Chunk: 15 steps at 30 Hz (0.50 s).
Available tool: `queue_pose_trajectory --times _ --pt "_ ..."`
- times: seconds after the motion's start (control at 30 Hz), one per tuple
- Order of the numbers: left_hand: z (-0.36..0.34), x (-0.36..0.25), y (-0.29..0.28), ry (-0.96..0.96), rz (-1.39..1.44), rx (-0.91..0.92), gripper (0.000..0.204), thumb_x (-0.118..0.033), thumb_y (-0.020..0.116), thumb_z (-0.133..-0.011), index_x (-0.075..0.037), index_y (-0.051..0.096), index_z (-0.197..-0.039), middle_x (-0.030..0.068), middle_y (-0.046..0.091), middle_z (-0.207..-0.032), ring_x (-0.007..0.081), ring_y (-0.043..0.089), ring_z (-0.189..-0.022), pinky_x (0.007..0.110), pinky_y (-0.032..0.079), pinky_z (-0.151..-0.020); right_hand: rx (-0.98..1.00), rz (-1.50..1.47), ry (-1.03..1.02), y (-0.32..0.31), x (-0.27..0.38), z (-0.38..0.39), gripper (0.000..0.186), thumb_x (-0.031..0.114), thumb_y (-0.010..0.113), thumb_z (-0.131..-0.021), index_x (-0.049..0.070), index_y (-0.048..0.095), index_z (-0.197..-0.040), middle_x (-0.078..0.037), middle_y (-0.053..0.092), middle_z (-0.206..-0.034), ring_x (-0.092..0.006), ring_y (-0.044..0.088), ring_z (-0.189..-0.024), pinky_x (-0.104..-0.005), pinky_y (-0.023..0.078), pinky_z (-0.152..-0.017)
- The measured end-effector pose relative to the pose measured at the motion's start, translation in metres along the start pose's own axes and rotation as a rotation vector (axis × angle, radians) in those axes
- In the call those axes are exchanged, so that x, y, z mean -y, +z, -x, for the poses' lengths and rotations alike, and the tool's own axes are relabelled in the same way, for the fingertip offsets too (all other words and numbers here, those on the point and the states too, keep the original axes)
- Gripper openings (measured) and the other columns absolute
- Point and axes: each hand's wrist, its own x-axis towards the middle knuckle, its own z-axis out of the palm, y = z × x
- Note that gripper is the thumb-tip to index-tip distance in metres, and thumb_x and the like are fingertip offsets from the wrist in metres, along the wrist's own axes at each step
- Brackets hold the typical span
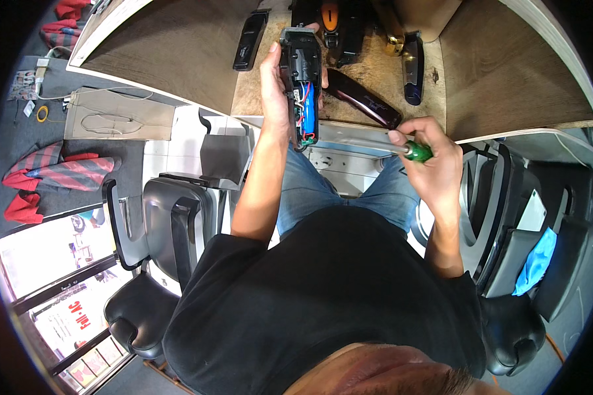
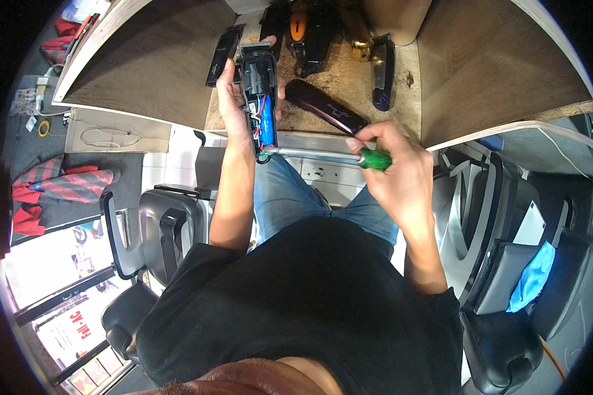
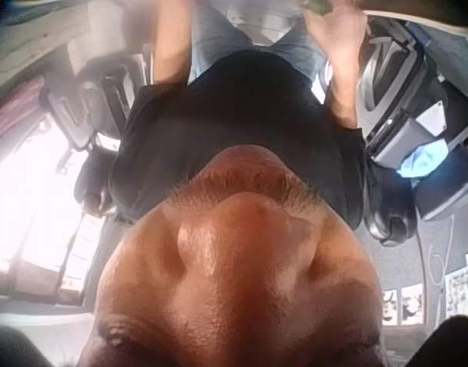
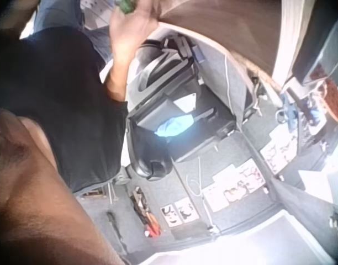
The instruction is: The person uses a screwdriver to remove screws from the casing of a hair clipper, then removes the back cover to reveal the internal components. The person then uses the screwdriver to remove another screw from the internal assembly and sets the pieces on a counter.
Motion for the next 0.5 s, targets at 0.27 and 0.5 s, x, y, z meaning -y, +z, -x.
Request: queue_pose_trajectory --times 0.27,0.5 --pt "-0.003 0.002 -0.006 0.018 0.144 -0.050 0.074 -0.063 0.028 -0.106 -0.009 0.054 -0.150 0.0105 0.067 -0.069 0.0134 0.056 -0.044 0.026 0.050 -0.042 -0.181 0.391 -0.532 0.008 -0.006 -0.025 0.027 0.013 0.081 -0.084 0.006 0.074 -0.108 -0.014 0.073 -0.083 -0.0339 0.070 -0.075 -0.0433 0.054 -0.070" --pt "-0.005 0.003 -0.008 0.018 0.145 -0.074 0.075 -0.064 0.028 -0.105 -0.009 0.055 -0.149 0.0108 0.066 -0.068 0.0138 0.056 -0.045 0.027 0.050 -0.042 -0.086 0.542 -0.341 0.006 -0.003 -0.026 0.034 0.018 0.084 -0.084 0.005 0.075 -0.114 -0.018 0.076 -0.091 -0.0354 0.074 -0.080 -0.0422 0.057 -0.072"
